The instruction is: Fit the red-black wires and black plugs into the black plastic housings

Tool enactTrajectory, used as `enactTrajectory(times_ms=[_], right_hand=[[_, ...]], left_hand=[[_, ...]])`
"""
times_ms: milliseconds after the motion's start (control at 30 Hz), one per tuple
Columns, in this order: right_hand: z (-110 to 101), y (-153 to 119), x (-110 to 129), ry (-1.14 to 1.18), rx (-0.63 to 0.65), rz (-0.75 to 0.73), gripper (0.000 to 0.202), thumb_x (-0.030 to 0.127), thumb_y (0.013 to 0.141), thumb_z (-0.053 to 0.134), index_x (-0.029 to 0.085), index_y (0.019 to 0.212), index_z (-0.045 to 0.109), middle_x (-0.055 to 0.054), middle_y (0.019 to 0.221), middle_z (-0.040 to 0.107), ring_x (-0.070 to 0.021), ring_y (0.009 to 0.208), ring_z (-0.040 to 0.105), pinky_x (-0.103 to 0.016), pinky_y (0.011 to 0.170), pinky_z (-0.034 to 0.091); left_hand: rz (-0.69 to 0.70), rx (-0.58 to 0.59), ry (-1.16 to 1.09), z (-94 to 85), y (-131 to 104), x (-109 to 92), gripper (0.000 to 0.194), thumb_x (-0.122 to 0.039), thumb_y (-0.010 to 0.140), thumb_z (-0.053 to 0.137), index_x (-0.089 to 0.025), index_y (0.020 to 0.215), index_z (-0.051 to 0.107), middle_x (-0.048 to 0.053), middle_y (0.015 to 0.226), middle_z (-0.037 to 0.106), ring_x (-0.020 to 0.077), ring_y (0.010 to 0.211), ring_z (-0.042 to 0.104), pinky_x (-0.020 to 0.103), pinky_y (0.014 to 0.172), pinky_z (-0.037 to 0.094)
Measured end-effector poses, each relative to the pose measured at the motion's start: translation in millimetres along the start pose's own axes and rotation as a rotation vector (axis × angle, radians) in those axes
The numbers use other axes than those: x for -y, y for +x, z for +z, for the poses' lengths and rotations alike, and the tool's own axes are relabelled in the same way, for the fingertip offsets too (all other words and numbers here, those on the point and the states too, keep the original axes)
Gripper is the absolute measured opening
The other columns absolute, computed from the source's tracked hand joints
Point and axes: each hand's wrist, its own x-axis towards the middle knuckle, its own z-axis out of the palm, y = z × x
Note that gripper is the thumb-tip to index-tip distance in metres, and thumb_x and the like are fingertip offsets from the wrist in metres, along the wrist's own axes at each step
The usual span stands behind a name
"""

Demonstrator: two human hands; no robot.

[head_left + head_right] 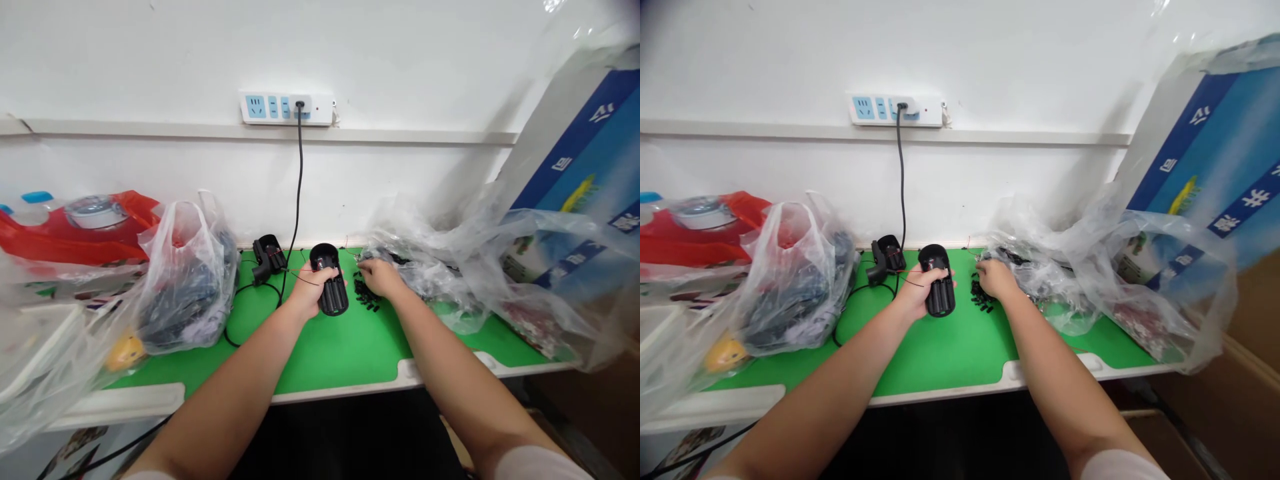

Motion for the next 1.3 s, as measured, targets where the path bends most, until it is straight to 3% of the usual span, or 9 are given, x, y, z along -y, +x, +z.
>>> enactTrajectory(times_ms=[233,433,500,567,667,733,900,1033,1300], right_hand=[[3,12,2,-0.101,0.139,-0.005,0.029,0.030,0.081,0.053,0.024,0.104,0.069,-0.010,0.103,0.061,-0.0222,0.094,0.058,-0.030,0.081,0.042],[2,10,7,-0.074,0.077,0.005,0.020,0.025,0.081,0.052,0.018,0.086,0.071,-0.012,0.096,0.062,-0.0226,0.089,0.058,-0.031,0.078,0.042],[-2,7,11,0.044,-0.017,-0.001,0.019,0.022,0.082,0.050,0.015,0.084,0.068,-0.012,0.089,0.063,-0.0214,0.085,0.060,-0.032,0.077,0.043],[-9,3,17,0.342,-0.072,0.009,0.019,0.024,0.084,0.048,0.014,0.086,0.063,-0.009,0.076,0.064,-0.0190,0.072,0.061,-0.031,0.070,0.046],[-21,-8,28,0.908,0.022,-0.004,0.022,0.035,0.082,0.055,0.015,0.090,0.059,-0.002,0.060,0.060,-0.0156,0.053,0.058,-0.031,0.058,0.049],[-27,-16,34,1.131,0.124,-0.071,0.026,0.038,0.077,0.062,0.015,0.091,0.059,-0.001,0.059,0.060,-0.0148,0.053,0.058,-0.031,0.057,0.049],[-33,-25,45,1.244,0.266,-0.216,0.020,0.033,0.075,0.067,0.015,0.084,0.064,-0.003,0.071,0.064,-0.0141,0.063,0.062,-0.030,0.064,0.051],[-31,-23,48,1.360,0.212,-0.142,0.028,0.028,0.067,0.074,0.017,0.090,0.061,-0.001,0.069,0.064,-0.0139,0.058,0.062,-0.030,0.058,0.052],[-27,-24,46,1.391,0.129,-0.041,0.023,0.024,0.060,0.079,0.015,0.073,0.063,-0.002,0.064,0.066,-0.0161,0.057,0.064,-0.030,0.058,0.055]], left_hand=[[-0.028,0.042,-0.030,-1.7,-3,-1,0.041,-0.021,0.057,0.067,-0.022,0.092,0.045,-0.001,0.072,0.059,0.0203,0.057,0.063,0.033,0.051,0.049],[-0.027,0.067,-0.028,-1.7,-3,0,0.046,-0.018,0.058,0.066,-0.023,0.097,0.042,-0.001,0.072,0.059,0.0204,0.057,0.063,0.037,0.054,0.051],[-0.020,0.074,-0.042,-2.7,-2,-1,0.046,-0.017,0.059,0.065,-0.024,0.097,0.041,-0.002,0.072,0.059,0.0201,0.057,0.063,0.037,0.054,0.052],[-0.014,0.089,-0.044,-4.3,-2,-2,0.045,-0.017,0.060,0.065,-0.023,0.096,0.040,-0.001,0.072,0.059,0.0202,0.057,0.063,0.035,0.053,0.051],[-0.007,0.105,-0.022,-6.0,-1,-3,0.042,-0.019,0.061,0.065,-0.021,0.095,0.041,0.000,0.072,0.059,0.0202,0.056,0.063,0.032,0.049,0.050],[0.008,0.104,-0.010,-5.9,-1,-4,0.040,-0.019,0.062,0.065,-0.021,0.095,0.042,0.000,0.072,0.059,0.0198,0.055,0.062,0.032,0.048,0.050],[0.041,0.108,0.009,-1.8,-3,-3,0.040,-0.015,0.062,0.065,-0.021,0.095,0.042,-0.002,0.068,0.057,0.0181,0.054,0.062,0.034,0.053,0.053],[0.064,0.098,0.042,0.1,-3,-4,0.046,-0.015,0.061,0.065,-0.021,0.102,0.042,-0.001,0.069,0.058,0.0180,0.053,0.062,0.034,0.051,0.053],[0.065,0.139,0.095,-2.8,-3,-3,0.058,-0.017,0.061,0.067,-0.022,0.113,0.042,-0.001,0.069,0.059,0.0187,0.052,0.061,0.036,0.049,0.053]])
